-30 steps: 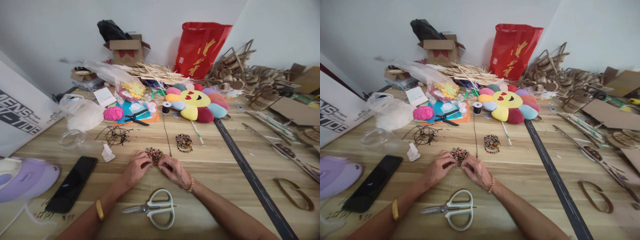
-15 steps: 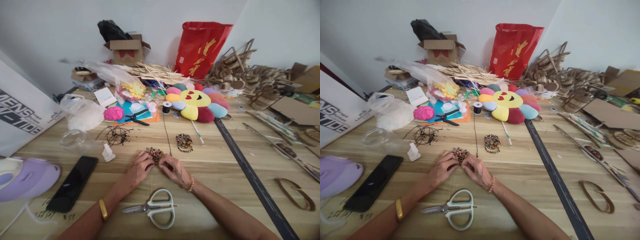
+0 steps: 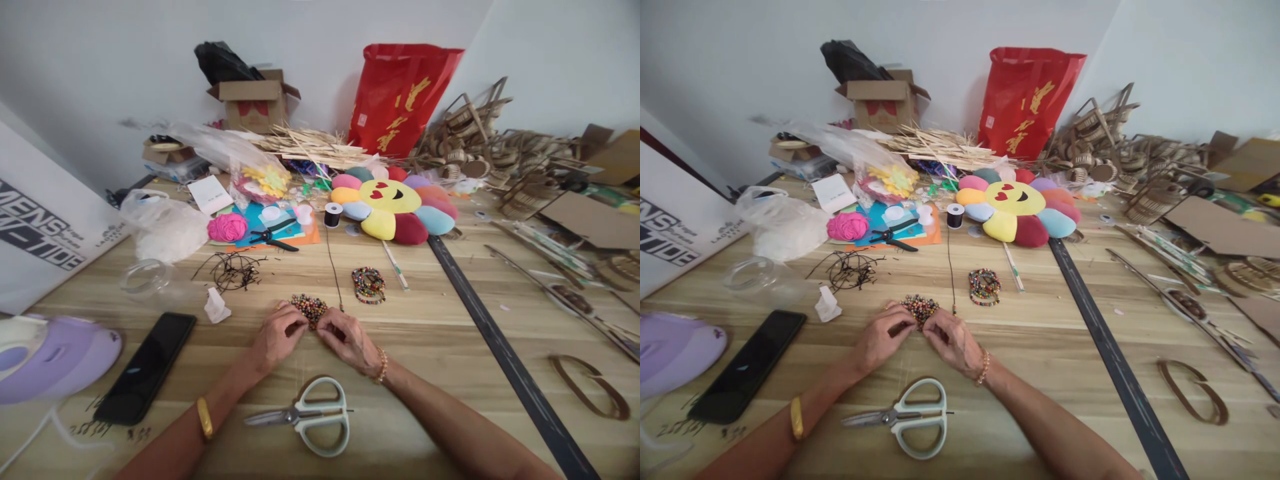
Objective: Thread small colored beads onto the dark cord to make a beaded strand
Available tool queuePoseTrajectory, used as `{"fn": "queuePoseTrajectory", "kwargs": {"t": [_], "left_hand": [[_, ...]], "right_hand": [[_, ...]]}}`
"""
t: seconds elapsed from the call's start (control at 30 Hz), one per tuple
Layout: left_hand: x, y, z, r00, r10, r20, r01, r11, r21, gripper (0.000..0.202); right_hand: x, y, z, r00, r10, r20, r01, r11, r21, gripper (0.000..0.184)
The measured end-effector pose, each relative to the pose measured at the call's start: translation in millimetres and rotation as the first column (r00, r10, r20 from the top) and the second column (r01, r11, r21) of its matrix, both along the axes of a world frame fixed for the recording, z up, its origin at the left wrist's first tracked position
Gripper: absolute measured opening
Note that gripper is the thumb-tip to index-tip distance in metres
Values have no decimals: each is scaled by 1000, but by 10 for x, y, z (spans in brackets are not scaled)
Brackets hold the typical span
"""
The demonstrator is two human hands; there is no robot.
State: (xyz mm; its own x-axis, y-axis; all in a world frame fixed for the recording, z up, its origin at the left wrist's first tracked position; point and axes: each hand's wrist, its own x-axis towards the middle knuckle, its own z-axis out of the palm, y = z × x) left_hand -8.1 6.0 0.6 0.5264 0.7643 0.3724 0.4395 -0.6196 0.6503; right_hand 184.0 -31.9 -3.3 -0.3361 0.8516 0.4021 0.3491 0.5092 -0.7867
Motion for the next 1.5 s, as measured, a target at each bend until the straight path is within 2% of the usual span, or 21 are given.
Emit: {"fn": "queuePoseTrajectory", "kwargs": {"t": [0.1, 0.23, 0.5, 1.23, 1.5], "left_hand": [[-11, -1, 65, 995, 49, 85, -40, 993, -112, 9], [-33, -5, 125, 989, 105, 106, -72, 958, -276, 7], [-51, 10, 103, 975, 99, 197, 6, 881, -472, 13], [-32, -13, 42, 979, 57, 197, 63, 829, -556, 14], [-27, -18, 79, 978, 75, 194, 53, 812, -581, 14]], "right_hand": [[0, -2, 6, 1000, -5, 10, 5, 1000, -2, 17], [1, 3, 11, 1000, -12, 17, 12, 1000, 11, 18], [0, -5, 14, 1000, -17, 8, 17, 1000, 16, 17], [11, 7, -29, 1000, 2, -4, -2, 1000, 15, 15], [12, 1, -18, 1000, 11, 2, -11, 1000, 8, 15]]}}
